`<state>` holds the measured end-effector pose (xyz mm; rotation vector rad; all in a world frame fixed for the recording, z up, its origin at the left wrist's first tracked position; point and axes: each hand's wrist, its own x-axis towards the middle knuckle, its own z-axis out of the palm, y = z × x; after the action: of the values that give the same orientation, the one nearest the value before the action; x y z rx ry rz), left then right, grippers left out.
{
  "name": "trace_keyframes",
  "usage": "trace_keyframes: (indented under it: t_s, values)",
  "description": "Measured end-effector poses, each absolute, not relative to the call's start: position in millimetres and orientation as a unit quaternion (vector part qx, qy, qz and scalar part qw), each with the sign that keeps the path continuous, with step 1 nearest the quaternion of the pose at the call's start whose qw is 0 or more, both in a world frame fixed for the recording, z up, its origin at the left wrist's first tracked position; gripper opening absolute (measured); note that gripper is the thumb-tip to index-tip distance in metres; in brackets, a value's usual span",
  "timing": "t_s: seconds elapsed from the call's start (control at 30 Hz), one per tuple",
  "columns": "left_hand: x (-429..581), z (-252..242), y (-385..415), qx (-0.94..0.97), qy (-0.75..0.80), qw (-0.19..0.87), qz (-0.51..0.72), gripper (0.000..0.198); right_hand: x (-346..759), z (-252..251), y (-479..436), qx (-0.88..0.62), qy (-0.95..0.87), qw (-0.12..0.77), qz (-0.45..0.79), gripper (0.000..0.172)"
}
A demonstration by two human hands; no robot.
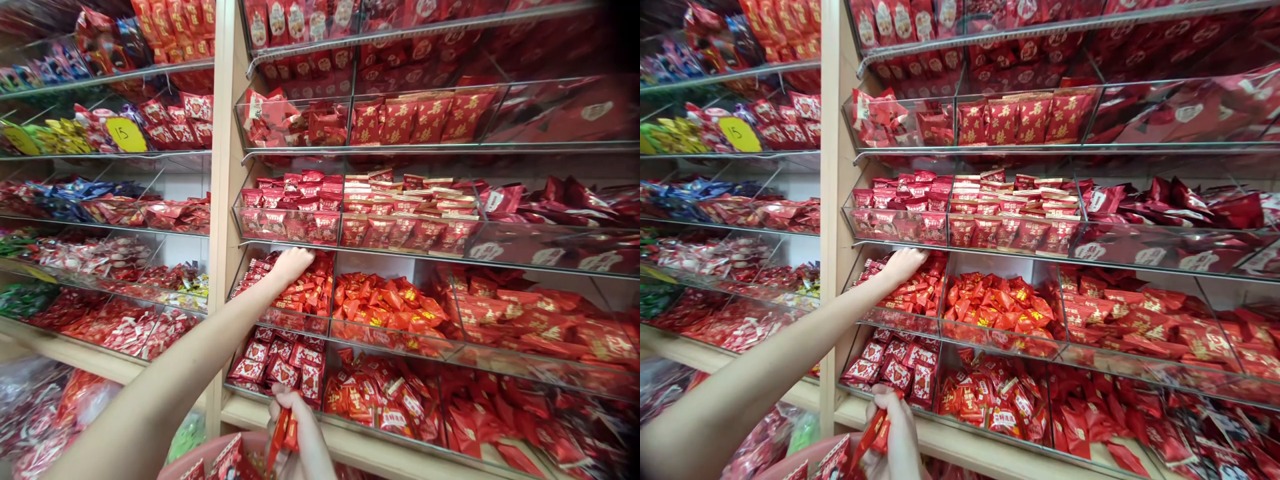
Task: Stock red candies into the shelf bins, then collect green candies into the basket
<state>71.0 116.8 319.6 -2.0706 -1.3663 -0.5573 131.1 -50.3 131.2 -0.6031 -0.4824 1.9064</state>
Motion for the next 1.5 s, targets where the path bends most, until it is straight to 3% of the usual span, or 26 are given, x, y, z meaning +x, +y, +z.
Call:
trace_keyframes:
  t_s: [0.47, 0.63, 0.77, 0.93, 1.5]
  values:
    - [83.0, 328.0, 134.5, -0.784, -0.544, 0.255, -0.156, 0.031, 126.4, 113.2, -44.7, -0.226, -0.225, 0.508, 0.800, 0.033]
    - [74.5, 323.4, 121.8, -0.779, -0.550, 0.239, -0.181, 0.038, 124.5, 112.1, -46.3, -0.223, -0.239, 0.509, 0.796, 0.030]
    - [79.1, 316.2, 101.4, -0.767, -0.553, 0.236, -0.225, 0.031, 122.6, 112.1, -48.6, -0.233, -0.257, 0.506, 0.789, 0.032]
    - [100.7, 313.5, 85.7, -0.747, -0.589, 0.112, -0.288, 0.046, 118.9, 114.2, -52.3, -0.241, -0.265, 0.509, 0.783, 0.028]
    - [98.0, 307.5, 123.4, -0.655, -0.548, -0.034, -0.520, 0.016, 117.5, 107.1, -48.9, -0.250, -0.269, 0.506, 0.780, 0.031]
